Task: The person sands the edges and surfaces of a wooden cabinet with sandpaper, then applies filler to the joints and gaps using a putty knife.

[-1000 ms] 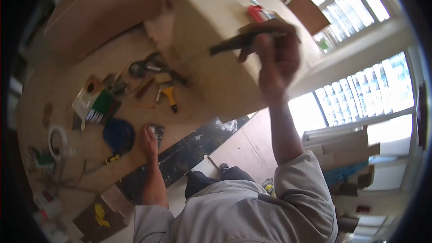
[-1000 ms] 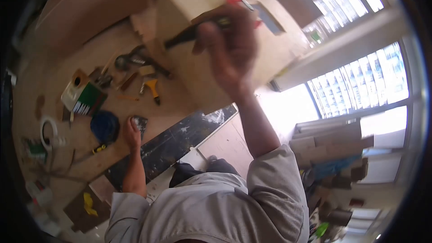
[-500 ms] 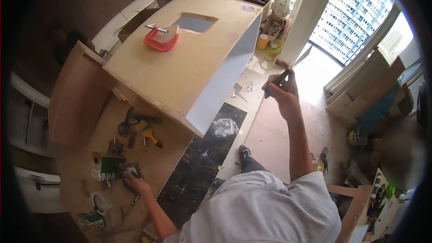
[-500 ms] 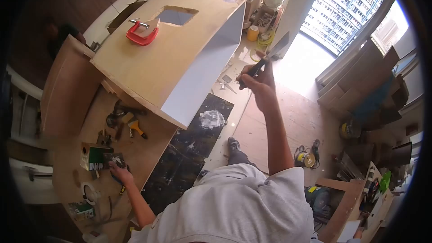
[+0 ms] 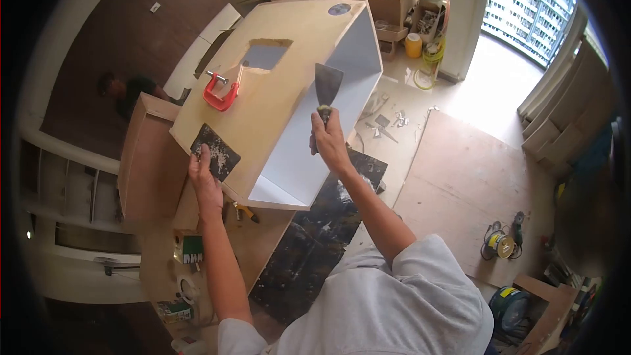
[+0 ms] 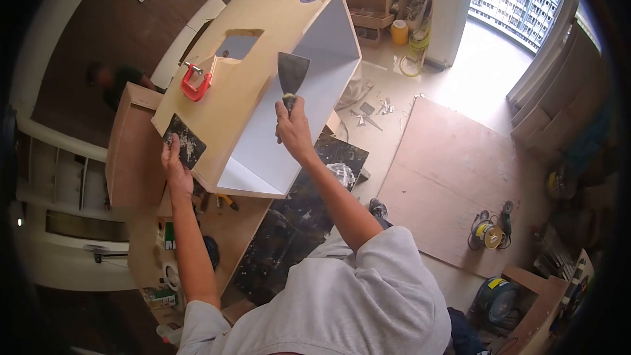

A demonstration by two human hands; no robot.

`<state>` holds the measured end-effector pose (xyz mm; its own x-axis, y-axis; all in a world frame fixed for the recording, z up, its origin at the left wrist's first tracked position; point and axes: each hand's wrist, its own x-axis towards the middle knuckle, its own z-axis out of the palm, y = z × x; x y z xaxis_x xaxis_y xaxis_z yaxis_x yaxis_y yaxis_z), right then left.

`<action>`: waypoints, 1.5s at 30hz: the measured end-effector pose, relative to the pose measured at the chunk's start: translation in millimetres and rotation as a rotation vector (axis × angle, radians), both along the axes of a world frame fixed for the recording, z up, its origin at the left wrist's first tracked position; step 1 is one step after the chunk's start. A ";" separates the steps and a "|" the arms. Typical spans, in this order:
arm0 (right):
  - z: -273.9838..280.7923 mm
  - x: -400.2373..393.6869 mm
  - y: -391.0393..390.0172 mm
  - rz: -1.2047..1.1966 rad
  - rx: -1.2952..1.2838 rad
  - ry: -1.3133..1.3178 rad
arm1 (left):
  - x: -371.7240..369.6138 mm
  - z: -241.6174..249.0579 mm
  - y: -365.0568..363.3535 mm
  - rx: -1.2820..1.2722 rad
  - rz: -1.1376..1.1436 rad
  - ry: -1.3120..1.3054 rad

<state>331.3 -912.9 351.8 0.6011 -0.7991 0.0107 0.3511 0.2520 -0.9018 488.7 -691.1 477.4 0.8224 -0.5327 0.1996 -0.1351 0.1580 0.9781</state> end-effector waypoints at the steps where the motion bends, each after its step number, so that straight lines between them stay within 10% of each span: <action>1: -4.7 7.0 1.3 0.001 0.058 -0.034 | 2.7 -8.1 -4.7 0.038 0.003 -0.023; 45: 39.6 26.4 -11.8 0.118 0.447 -0.231 | -19.7 -23.0 -42.4 0.326 0.285 -0.248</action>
<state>357.7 -924.7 391.4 0.7099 -0.6827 -0.1730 0.4744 0.6452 -0.5989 469.0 -733.5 454.4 0.8932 -0.3606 0.2687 -0.3635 -0.2274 0.9034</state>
